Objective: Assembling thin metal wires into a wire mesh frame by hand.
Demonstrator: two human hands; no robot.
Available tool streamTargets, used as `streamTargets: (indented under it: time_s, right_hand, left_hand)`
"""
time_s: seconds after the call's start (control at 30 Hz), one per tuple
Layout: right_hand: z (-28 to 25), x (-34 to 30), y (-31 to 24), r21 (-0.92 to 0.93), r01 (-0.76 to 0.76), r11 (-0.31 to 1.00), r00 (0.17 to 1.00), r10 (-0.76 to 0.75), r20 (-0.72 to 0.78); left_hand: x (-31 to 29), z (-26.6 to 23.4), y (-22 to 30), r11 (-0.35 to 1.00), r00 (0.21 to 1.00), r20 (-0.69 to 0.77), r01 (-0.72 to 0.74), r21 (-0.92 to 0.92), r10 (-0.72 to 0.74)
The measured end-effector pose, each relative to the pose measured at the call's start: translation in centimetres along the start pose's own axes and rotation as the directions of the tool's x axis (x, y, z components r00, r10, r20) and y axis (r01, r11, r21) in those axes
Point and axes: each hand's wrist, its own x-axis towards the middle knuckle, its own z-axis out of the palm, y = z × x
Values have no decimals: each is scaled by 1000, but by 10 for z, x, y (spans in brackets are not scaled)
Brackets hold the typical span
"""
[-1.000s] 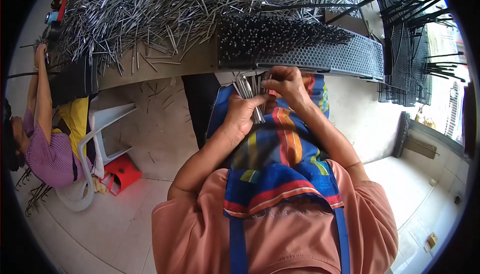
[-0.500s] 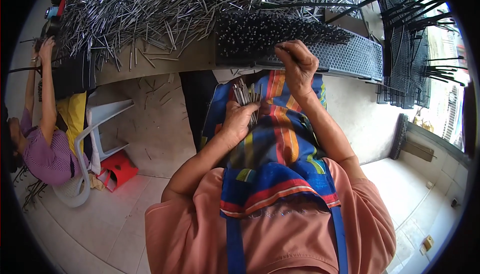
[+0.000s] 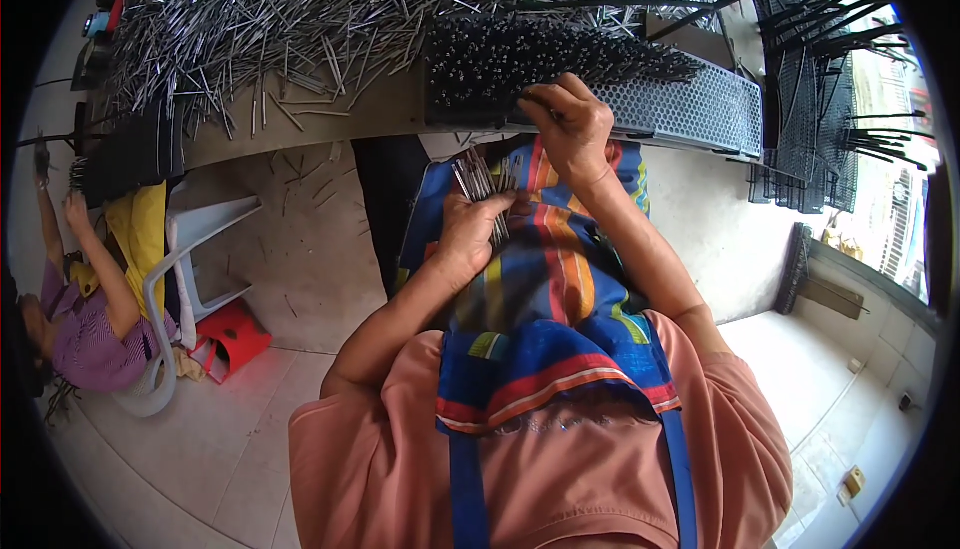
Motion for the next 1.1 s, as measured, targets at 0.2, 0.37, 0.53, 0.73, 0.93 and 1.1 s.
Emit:
streamTargets:
  time_s: [0.2,0.37,0.53,0.73,0.93,1.1]
  right_hand:
    - [-1,6,0,159,51,986,997,-42,-60]
    - [-4,8,-4,124,21,992,1000,-20,-6]
    - [-8,-2,2,46,116,992,993,-117,12]
    - [-12,-7,3,51,10,999,1000,-9,-5]
    - [-23,-31,10,423,-616,665,773,404,490]
    - [-33,-32,12,562,-742,366,661,543,518]
  left_hand:
    - [2,-1,6,995,996,-9,93,19,-93]
    - [8,1,6,989,993,17,116,-90,-115]
    - [10,8,10,986,993,1,117,-121,-118]
    - [14,12,14,985,991,25,130,-111,-128]
    - [9,28,13,993,993,81,94,-70,-88]
    - [9,29,9,995,999,3,53,-84,-53]
